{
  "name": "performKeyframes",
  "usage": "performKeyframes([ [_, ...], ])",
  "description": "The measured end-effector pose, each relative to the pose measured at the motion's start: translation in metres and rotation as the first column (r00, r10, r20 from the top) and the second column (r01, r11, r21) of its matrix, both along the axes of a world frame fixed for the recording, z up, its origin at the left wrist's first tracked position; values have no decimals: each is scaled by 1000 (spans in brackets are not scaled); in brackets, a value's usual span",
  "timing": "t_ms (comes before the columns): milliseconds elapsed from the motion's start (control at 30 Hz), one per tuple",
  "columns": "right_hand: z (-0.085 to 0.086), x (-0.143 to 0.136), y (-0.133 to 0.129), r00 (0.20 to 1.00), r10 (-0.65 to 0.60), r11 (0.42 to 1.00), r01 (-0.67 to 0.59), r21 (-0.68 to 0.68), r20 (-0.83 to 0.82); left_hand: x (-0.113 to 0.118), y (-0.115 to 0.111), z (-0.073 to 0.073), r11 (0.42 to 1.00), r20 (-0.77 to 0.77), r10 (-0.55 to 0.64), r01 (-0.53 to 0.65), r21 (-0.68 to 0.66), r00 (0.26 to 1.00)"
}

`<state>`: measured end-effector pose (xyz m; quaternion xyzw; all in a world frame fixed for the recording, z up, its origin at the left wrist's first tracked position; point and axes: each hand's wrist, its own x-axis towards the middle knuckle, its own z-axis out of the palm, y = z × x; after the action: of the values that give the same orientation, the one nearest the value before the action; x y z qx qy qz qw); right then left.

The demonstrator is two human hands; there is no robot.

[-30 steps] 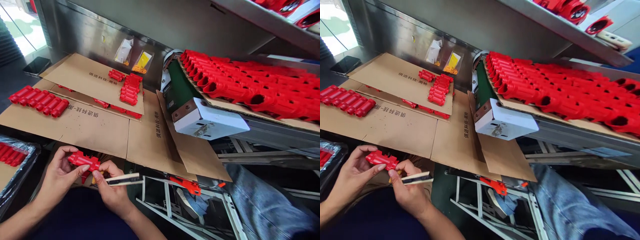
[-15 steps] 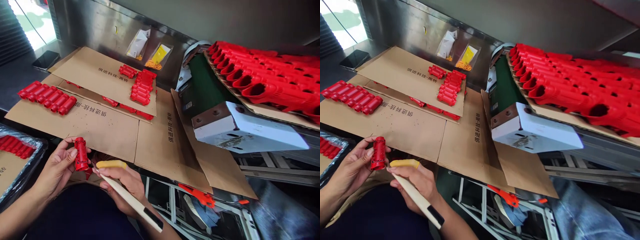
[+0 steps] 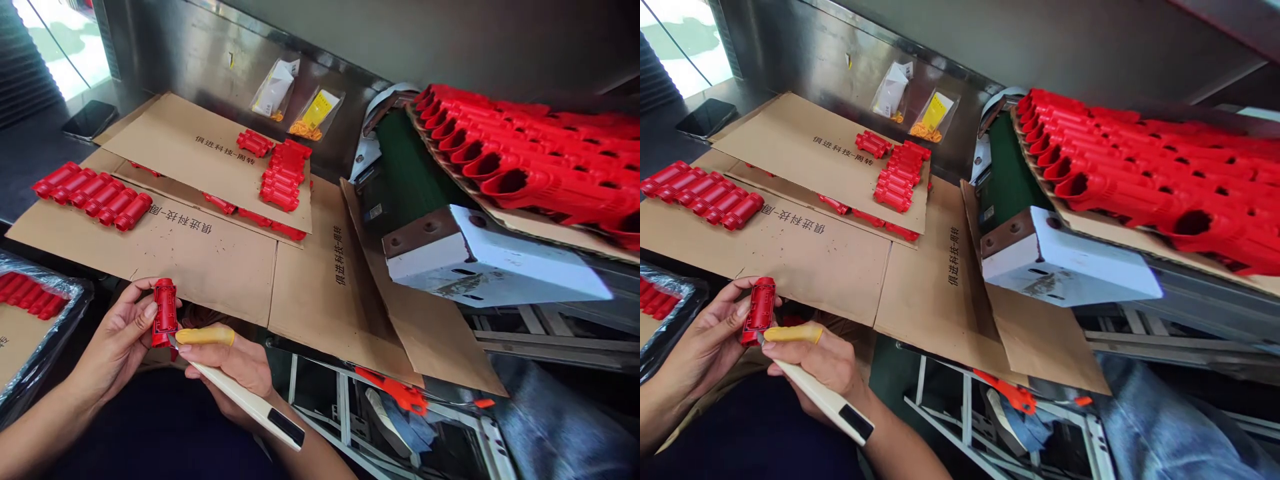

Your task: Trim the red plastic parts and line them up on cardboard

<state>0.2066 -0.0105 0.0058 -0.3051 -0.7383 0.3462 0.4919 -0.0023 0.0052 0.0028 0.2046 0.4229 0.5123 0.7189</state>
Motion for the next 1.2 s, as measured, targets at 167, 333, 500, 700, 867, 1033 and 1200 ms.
performKeyframes([
  [167,-1,0,-3,999,-24,998,22,-60,-33,-1,-3,0,1000,25,-15,15,-6,1000],
  [333,3,2,-4,1000,-15,998,14,-64,-23,-1,-4,-1,1000,24,-13,14,-24,1000],
  [500,6,3,-2,1000,-1,1000,2,-31,15,1,-4,0,1000,11,-16,16,-17,1000],
  [700,0,1,2,989,5,980,-34,195,148,2,-2,2,999,2,-18,18,-32,1000],
  [867,-11,-1,-2,976,-200,979,202,11,-86,3,-3,2,1000,16,-5,5,-23,1000],
  [1033,-10,-6,-2,911,-370,923,338,-186,-183,6,-4,0,995,-43,22,-18,93,999],
  [1200,-8,-16,3,973,-228,968,231,96,-43,6,-7,0,961,-277,48,32,275,960],
])
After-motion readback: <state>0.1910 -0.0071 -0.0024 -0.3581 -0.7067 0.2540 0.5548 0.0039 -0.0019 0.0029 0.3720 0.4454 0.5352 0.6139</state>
